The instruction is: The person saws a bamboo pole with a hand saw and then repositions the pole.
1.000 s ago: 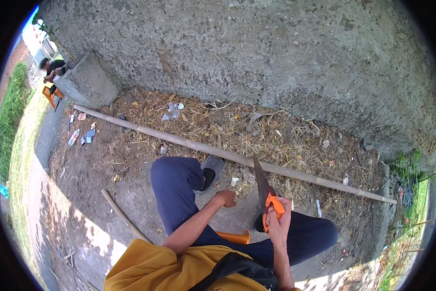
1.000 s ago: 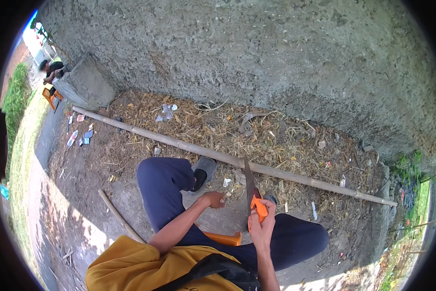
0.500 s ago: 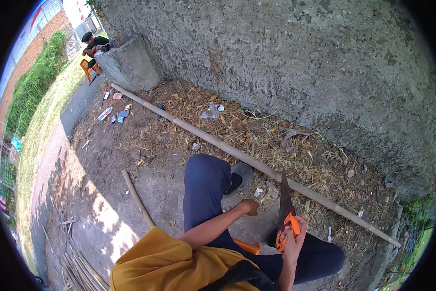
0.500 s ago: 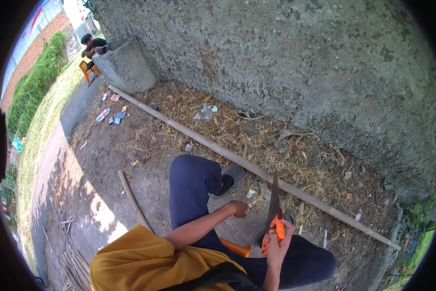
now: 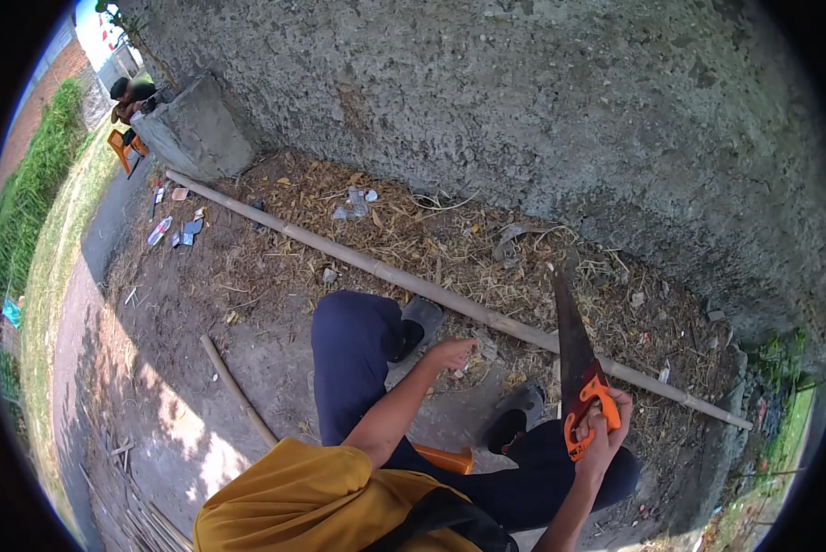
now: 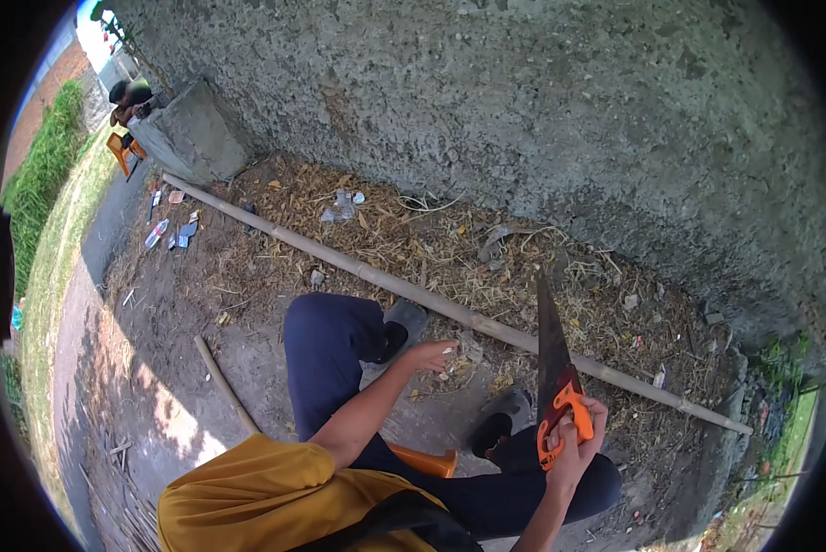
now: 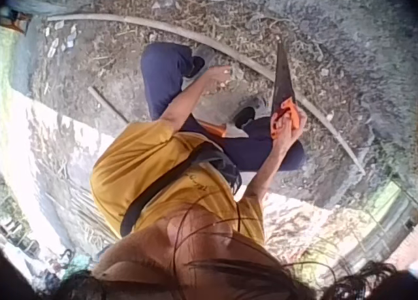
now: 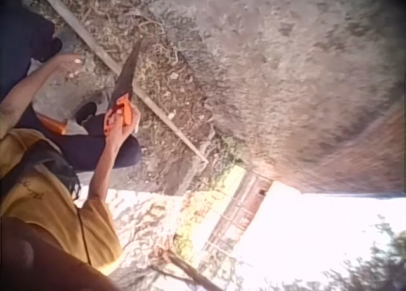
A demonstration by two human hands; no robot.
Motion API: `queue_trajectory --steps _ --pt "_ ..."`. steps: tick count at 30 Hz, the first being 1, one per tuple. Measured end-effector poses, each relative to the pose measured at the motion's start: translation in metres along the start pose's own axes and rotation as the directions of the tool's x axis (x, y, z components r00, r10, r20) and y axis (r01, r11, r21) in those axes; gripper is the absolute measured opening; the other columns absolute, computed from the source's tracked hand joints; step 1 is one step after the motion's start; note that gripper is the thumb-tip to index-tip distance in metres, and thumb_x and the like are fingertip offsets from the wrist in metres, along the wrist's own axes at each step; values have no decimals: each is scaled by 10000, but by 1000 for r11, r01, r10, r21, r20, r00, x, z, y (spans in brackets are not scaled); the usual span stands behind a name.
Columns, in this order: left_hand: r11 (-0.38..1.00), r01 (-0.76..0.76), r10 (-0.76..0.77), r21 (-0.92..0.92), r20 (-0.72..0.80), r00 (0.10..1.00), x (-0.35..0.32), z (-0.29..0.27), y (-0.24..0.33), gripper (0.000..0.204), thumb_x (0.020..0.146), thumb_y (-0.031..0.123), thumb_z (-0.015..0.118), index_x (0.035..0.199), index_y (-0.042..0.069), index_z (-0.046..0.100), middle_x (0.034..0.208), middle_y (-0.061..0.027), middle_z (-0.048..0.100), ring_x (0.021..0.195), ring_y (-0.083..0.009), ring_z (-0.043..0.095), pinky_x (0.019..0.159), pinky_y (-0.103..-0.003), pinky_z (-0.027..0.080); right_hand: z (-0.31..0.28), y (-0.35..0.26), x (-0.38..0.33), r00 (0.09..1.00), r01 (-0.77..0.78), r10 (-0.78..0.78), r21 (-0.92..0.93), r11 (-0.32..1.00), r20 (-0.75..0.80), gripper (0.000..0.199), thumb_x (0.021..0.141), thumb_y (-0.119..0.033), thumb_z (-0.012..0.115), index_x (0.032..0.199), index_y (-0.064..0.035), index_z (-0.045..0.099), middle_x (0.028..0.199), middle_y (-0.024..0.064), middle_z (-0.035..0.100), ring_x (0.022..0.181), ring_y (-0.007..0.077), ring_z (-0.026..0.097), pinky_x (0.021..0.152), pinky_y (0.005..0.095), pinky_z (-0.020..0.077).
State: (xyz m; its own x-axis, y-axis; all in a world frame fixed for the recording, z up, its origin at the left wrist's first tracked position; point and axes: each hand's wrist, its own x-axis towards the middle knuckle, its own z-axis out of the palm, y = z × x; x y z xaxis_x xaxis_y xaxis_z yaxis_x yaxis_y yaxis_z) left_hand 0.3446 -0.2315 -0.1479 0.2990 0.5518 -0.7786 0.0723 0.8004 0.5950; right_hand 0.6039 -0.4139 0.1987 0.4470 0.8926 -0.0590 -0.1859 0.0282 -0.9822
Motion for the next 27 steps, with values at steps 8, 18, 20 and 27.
queue_trajectory --steps 8,18,20,27 --pt "785 -4 -181 -620 -236 955 93 -13 37 887 820 525 784 1488 94 392 1338 -255 495 1173 -365 580 1056 -499 498 -46 -17 43 966 198 -216 -129 972 -143 292 903 28 522 1179 -64 497 776 -3 476 525 42 401 493 197 369" --pt "553 -477 -103 -683 -624 775 130 -105 60 327 835 365 789 1037 153 644 990 -9 658 955 -196 646 865 -441 529 -55 -6 56 941 110 -122 -53 992 -316 331 855 46 537 1168 -47 482 751 10 469 515 58 424 481 198 380" --pt "504 -513 -47 -694 -616 787 125 -126 62 300 837 311 790 1034 130 656 997 -3 660 944 -195 650 830 -434 545 -53 -5 60 944 96 -101 -31 995 -316 344 846 56 530 1169 -49 480 750 11 469 514 60 423 482 199 381" --pt "399 -433 109 -808 -427 898 122 -138 65 133 909 240 695 937 136 617 900 -12 612 903 -188 633 859 -402 546 -31 -6 66 956 42 -81 -142 989 -281 334 859 31 510 1177 -68 491 695 -22 412 508 45 378 477 198 340"
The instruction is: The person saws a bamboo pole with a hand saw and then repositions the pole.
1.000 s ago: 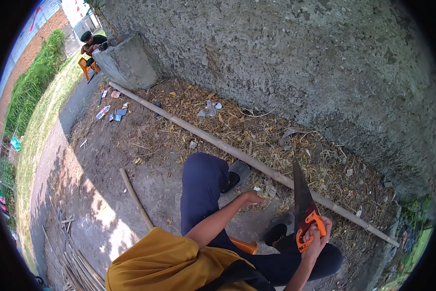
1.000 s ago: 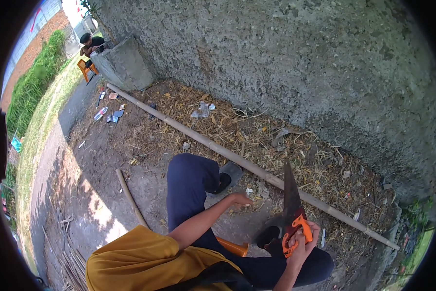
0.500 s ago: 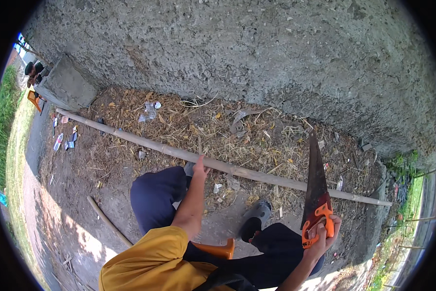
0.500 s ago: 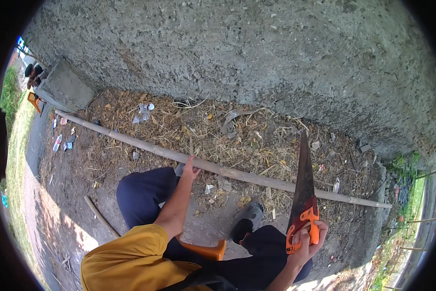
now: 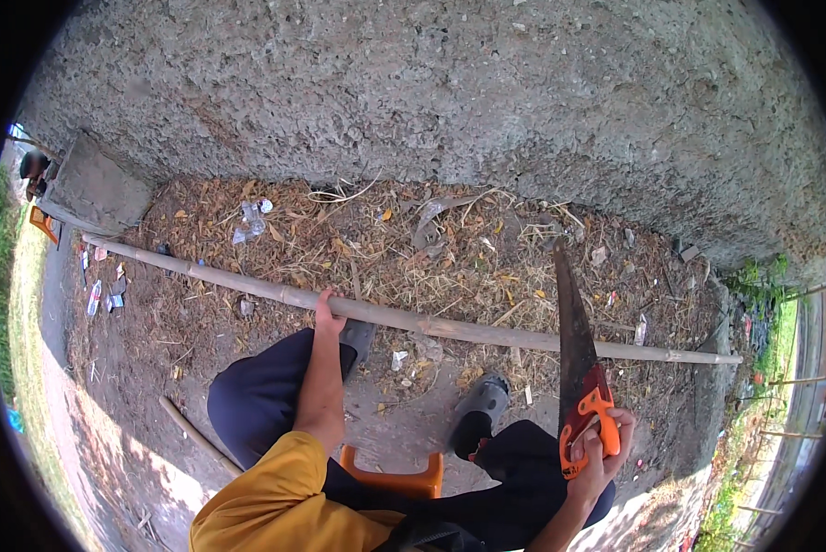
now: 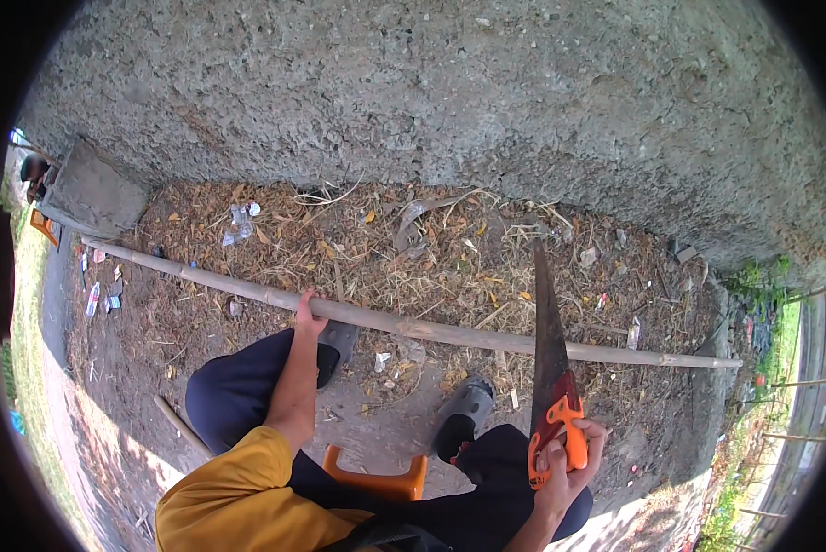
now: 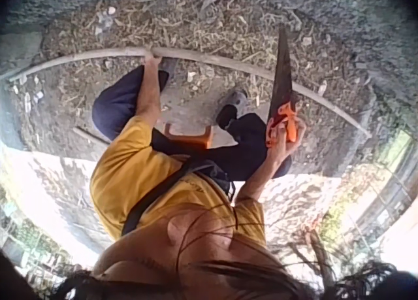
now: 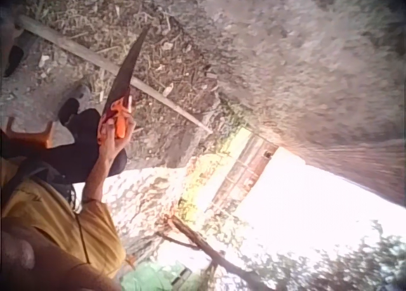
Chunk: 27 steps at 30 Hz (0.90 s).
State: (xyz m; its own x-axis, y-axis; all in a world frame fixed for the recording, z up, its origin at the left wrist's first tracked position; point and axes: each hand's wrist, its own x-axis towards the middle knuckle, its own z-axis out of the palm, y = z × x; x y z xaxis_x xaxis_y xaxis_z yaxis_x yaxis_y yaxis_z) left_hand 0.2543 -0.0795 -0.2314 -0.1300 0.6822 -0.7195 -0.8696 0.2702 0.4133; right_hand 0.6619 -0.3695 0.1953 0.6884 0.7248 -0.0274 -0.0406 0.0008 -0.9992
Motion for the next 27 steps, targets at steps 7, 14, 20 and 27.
queue_trajectory --steps 7,14,20,27 --pt "840 165 -38 517 -248 968 -35 24 5 846 808 498 766 1418 65 369 1396 -165 432 1284 -343 463 1078 -538 413 11 -3 -20 987 -124 124 -12 992 105 297 876 70 510 1147 -51 507 751 1 466 516 51 414 483 207 370" --pt "-239 -267 546 933 357 758 -147 24 -77 979 779 326 801 1491 41 193 1436 -280 320 1365 -476 302 1112 -584 312 41 26 -71 926 -250 246 -23 968 288 239 917 104 503 1103 -47 523 662 -30 469 481 38 401 495 231 387" --pt "-696 -582 -320 421 544 776 -219 37 -120 1039 738 208 793 1589 159 200 1622 -200 207 1501 -445 176 1196 -589 208 35 57 -99 913 -268 240 42 962 331 226 923 90 515 1097 -54 527 764 3 519 500 41 427 488 217 384" --pt "-822 -498 -325 276 492 808 -192 48 -137 1037 761 276 790 1603 197 190 1629 -175 192 1516 -418 174 1206 -586 188 23 74 -103 966 -88 88 -11 996 241 200 935 85 517 1093 -37 498 740 9 507 494 52 438 467 225 378"
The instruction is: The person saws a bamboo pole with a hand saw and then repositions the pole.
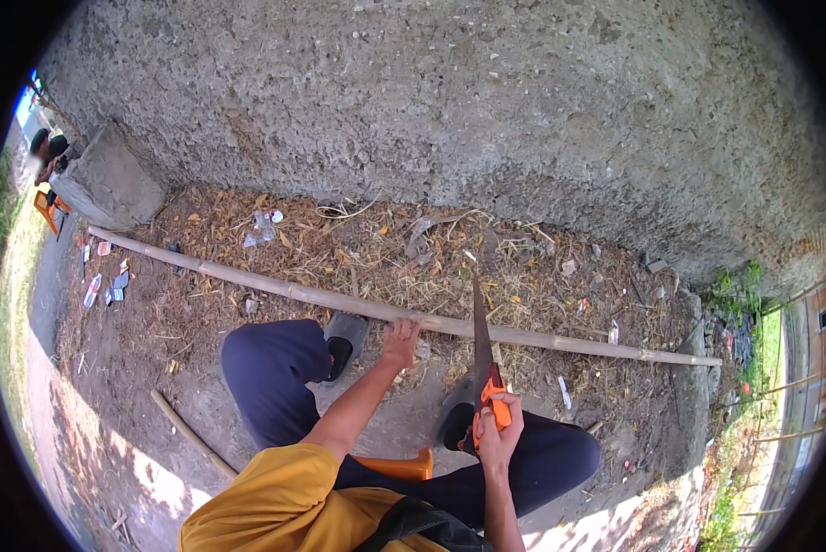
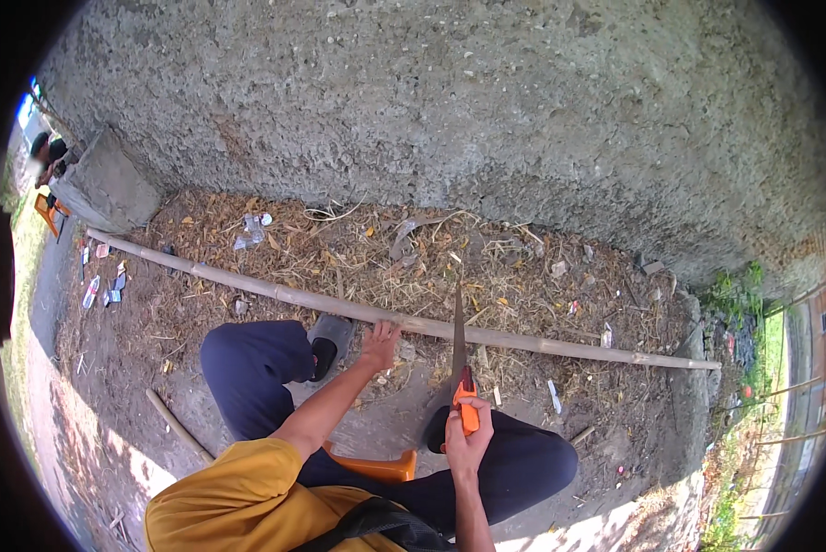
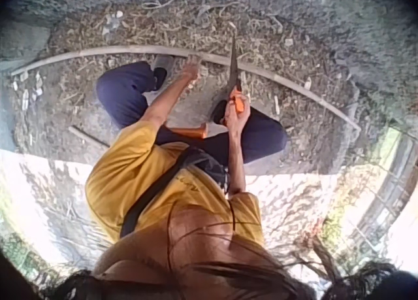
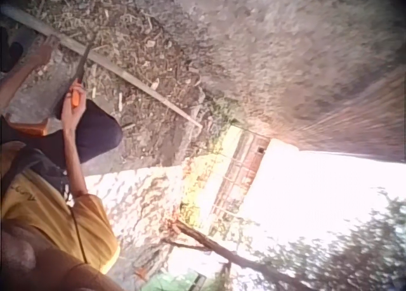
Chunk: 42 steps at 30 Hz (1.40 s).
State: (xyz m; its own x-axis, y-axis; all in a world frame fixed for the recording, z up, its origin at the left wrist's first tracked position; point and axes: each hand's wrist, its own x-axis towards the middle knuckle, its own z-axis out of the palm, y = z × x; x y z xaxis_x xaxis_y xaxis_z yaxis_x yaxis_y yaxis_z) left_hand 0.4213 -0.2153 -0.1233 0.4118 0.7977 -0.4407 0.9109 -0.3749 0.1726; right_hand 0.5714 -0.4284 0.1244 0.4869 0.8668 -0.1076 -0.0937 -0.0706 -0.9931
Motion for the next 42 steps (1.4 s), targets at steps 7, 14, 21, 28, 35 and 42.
queue_trajectory --steps 7,14,21,28,35,42 --pt "994 -39 35 -102 -44 998 6 -19 -6 947 734 149 783 1557 245 325 1599 -169 216 1502 -390 227 1151 -563 327 -4 23 5 992 -40 57 144 989 -113 230 904 81 556 1075 -72 547 817 5 542 554 36 469 468 200 372" --pt "1000 2 0 -12 97 995 13 -31 -2 953 777 161 749 1578 342 266 1649 -241 94 1512 -432 203 1164 -457 366 -8 37 5 976 -179 178 6 984 -129 468 878 4 640 1287 -95 436 795 30 581 545 90 536 470 255 433" --pt "992 -91 100 -85 110 989 24 -43 -5 907 727 237 825 1516 309 384 1604 -221 182 1467 -470 271 1123 -494 413 -9 110 -2 924 -252 308 248 936 -225 390 947 -103 624 1238 -61 368 751 42 575 561 113 567 492 282 468" --pt "994 -100 102 -42 59 993 29 -40 -30 982 666 264 884 1509 242 382 1520 -180 271 1419 -407 340 1142 -559 349 -4 96 -24 900 -426 425 19 905 -96 160 949 -227 617 933 -70 592 667 -15 538 551 92 544 481 278 439" --pt "995 -94 95 36 -37 995 45 -34 -56 1096 577 158 935 1510 138 359 1489 -125 321 1414 -345 334 1168 -538 302 7 81 -31 939 -298 291 -10 955 -182 205 949 -272 630 961 -72 591 640 -42 497 486 68 459 434 272 354" --pt "956 -212 220 203 -14 975 94 -28 -45 968 641 215 932 1449 135 405 1515 -98 390 1374 -308 442 1139 -522 374 4 64 -23 957 -257 246 -56 965 -153 255 961 -294 671 1046 -59 623 672 -54 493 581 48 471 520 256 382"
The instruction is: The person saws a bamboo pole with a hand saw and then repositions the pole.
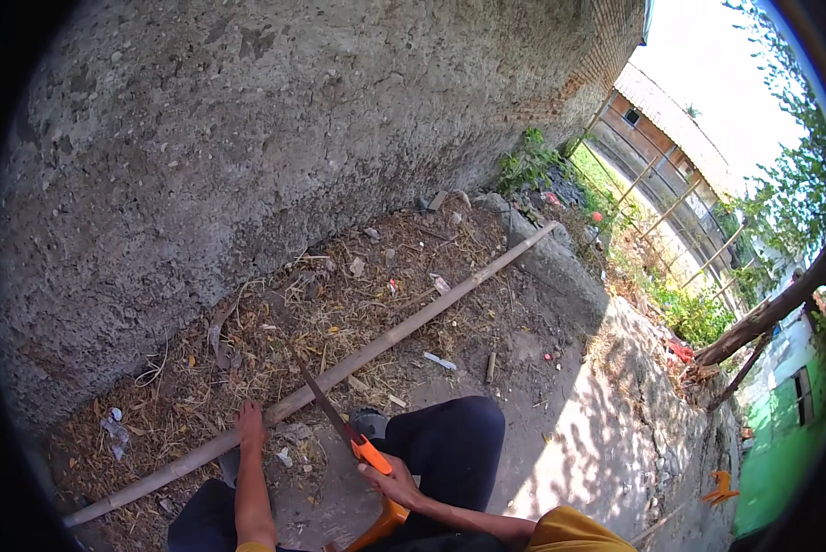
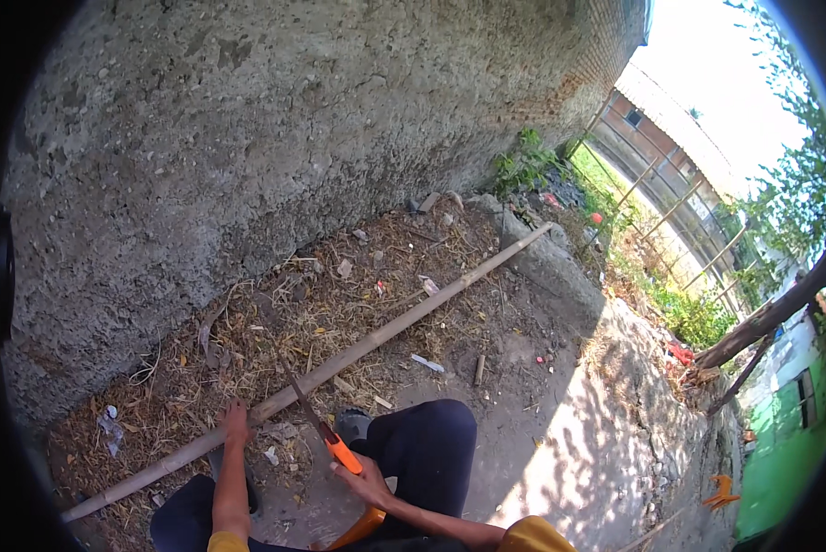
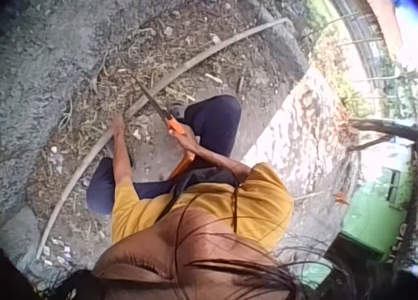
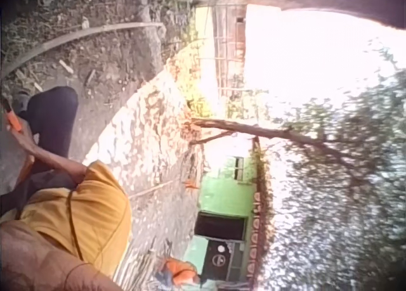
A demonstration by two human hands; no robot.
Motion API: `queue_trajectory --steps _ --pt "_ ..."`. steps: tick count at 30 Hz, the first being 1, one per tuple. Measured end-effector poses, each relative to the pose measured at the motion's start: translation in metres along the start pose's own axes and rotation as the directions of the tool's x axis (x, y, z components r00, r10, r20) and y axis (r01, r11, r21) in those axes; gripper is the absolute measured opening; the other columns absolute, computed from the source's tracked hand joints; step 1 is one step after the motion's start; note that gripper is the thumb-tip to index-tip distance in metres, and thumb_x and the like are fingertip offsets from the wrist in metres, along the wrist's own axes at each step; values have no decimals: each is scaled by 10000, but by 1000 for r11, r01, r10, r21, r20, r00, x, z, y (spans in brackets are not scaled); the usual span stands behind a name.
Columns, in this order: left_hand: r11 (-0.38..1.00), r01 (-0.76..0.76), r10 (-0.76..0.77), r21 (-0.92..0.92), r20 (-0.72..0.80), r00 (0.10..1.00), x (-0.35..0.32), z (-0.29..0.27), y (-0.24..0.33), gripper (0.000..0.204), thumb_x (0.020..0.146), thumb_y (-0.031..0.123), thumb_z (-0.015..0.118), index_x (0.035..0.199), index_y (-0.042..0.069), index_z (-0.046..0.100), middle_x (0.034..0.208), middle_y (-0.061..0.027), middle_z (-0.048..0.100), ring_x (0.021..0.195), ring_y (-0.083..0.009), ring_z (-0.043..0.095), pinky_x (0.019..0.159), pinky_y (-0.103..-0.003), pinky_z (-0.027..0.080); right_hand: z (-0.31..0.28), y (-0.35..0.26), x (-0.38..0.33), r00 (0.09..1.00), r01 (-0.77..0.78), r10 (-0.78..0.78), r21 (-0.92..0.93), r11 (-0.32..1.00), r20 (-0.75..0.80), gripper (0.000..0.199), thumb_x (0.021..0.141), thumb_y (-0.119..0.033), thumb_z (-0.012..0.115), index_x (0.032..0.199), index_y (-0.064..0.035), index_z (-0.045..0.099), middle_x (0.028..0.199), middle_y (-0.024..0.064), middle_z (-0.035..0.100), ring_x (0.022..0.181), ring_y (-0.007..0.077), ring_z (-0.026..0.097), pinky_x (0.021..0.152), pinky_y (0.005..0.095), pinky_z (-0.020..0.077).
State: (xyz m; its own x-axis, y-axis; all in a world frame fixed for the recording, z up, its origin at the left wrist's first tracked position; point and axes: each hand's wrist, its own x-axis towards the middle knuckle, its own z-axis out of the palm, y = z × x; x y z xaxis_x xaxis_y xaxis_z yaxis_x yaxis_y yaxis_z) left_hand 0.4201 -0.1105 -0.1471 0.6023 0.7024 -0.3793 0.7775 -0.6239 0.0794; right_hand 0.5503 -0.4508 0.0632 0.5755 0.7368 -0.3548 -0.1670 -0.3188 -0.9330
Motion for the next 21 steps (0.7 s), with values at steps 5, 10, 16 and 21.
queue_trajectory --steps 5,10,16,21 --pt "991 136 -135 8 199 971 22 17 -8 789 622 292 903 1318 156 558 1272 -92 639 1196 -298 625 984 -502 503 -5 -16 17 997 26 -15 -145 989 75 394 945 -324 694 1209 -35 648 721 -22 541 624 73 491 567 283 413" --pt "983 135 -116 -122 150 982 9 1 -15 452 712 235 790 1147 157 696 1174 -109 694 1111 -299 671 915 -535 509 2 -23 36 998 -39 43 -84 996 50 285 937 -264 699 1024 1 640 699 -33 531 629 56 468 562 273 401" --pt "976 75 -79 -206 -13 997 47 -35 -26 427 655 280 828 1010 65 727 1064 -172 718 1036 -333 699 883 -448 569 13 -41 40 1000 12 -12 28 1000 0 189 931 -164 655 985 16 630 728 -15 560 568 47 498 514 220 410" --pt "980 128 -126 -151 24 992 72 -52 -57 398 654 297 838 959 59 742 1092 -184 720 1039 -344 703 903 -432 563 27 -2 50 999 39 -36 -120 992 27 295 895 -217 629 1078 14 635 693 7 594 561 79 576 555 245 553"
